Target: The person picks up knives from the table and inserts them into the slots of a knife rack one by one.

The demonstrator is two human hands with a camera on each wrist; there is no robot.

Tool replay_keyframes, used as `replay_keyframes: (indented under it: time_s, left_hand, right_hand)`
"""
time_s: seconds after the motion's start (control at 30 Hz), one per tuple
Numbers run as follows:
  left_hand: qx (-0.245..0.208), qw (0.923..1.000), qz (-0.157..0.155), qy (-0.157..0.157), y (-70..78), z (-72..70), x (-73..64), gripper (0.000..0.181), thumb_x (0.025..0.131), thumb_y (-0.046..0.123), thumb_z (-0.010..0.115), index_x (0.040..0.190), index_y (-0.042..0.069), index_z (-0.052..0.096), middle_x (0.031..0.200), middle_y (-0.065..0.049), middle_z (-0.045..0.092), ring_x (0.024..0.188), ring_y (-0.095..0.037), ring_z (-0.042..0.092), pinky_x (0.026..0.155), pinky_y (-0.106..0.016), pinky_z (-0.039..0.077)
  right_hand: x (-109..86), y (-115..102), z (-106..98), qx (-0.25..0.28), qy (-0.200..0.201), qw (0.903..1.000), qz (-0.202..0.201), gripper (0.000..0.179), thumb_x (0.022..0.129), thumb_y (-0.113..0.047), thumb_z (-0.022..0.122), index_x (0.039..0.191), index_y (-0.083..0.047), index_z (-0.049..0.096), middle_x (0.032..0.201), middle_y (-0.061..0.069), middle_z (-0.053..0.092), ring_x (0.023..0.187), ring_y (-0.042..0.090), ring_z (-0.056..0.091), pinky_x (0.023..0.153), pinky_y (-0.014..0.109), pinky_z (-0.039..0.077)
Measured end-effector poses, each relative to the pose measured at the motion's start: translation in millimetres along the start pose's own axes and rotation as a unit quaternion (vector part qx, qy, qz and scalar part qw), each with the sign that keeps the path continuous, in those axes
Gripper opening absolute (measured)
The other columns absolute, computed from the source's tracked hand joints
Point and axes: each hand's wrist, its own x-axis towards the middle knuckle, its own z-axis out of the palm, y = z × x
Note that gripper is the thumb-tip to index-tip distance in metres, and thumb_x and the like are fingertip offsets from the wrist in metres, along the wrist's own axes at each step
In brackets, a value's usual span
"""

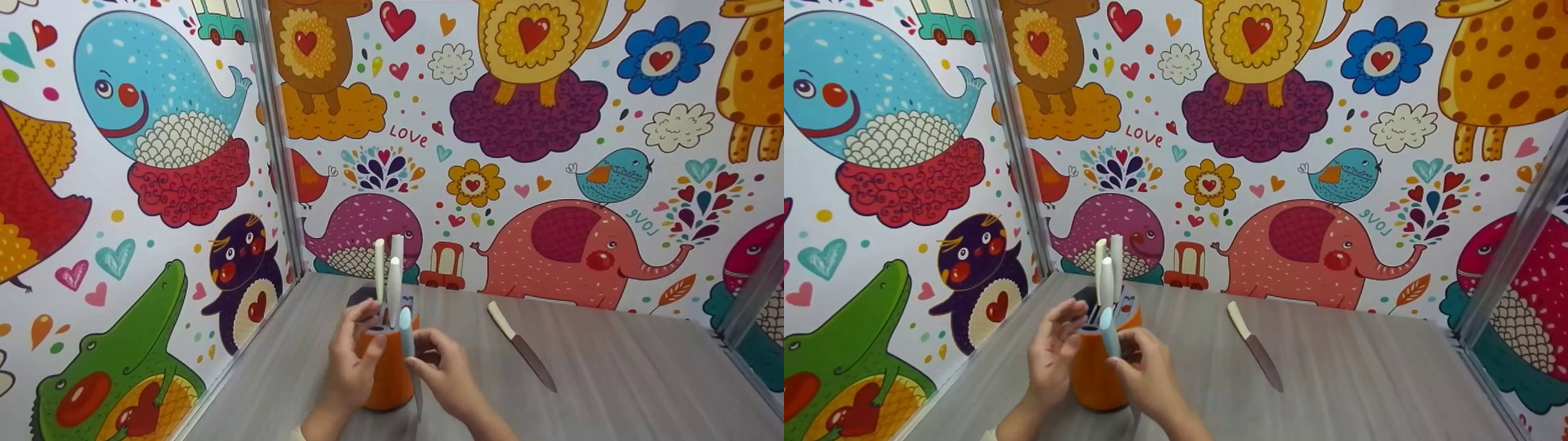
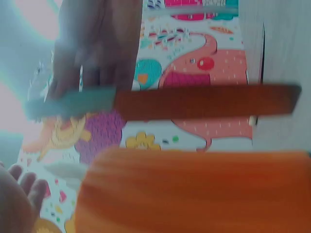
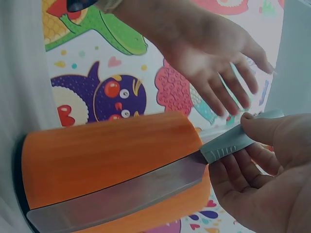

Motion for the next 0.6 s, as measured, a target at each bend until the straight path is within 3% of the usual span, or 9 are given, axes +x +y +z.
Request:
replay_keyframes:
  time_s: [0.13,0.27,0.4,0.6]
  left_hand:
    - [0.014,0.9967,-0.061,-0.052,10.3,8.8,-4.5,0.044,0.101,0.005,0.067,0.144,0.003,0.056,0.138,-0.014,0.065,0.127,-0.021,0.065,0.110,-0.031,0.056]
    - [0.019,0.9919,-0.094,-0.083,12.3,14.0,-6.7,0.040,0.103,0.012,0.067,0.141,0.000,0.058,0.137,-0.015,0.065,0.125,-0.024,0.066,0.110,-0.031,0.055]
    - [0.012,0.9888,-0.106,-0.104,9.7,16.1,-7.6,0.035,0.105,0.014,0.066,0.136,-0.002,0.061,0.133,-0.019,0.066,0.124,-0.032,0.066,0.110,-0.027,0.054]
    - [-0.004,0.9878,-0.102,-0.118,6.2,17.6,-9.6,0.031,0.107,0.015,0.064,0.135,0.003,0.065,0.129,-0.015,0.066,0.119,-0.022,0.067,0.107,-0.027,0.056]
  right_hand:
    - [-3.2,-1,7,-0.006,-0.003,0.9998,-0.016,0.029,0.100,-0.018,0.076,0.123,-0.003,0.067,0.114,0.012,0.072,0.098,0.016,0.069,0.092,0.024,0.062]
    - [-4.7,-3,11,-0.018,0.000,0.9995,-0.026,0.027,0.100,-0.018,0.076,0.121,-0.003,0.068,0.113,0.011,0.072,0.097,0.013,0.069,0.091,0.023,0.061]
    - [-5.7,-4,13,-0.021,0.006,0.9994,-0.028,0.025,0.100,-0.015,0.076,0.121,-0.003,0.068,0.113,0.011,0.071,0.099,0.013,0.069,0.091,0.023,0.061]
    - [-6.5,-4,15,-0.014,0.027,0.9987,-0.041,0.025,0.100,-0.016,0.075,0.121,-0.004,0.069,0.114,0.011,0.072,0.100,0.011,0.070,0.090,0.022,0.061]
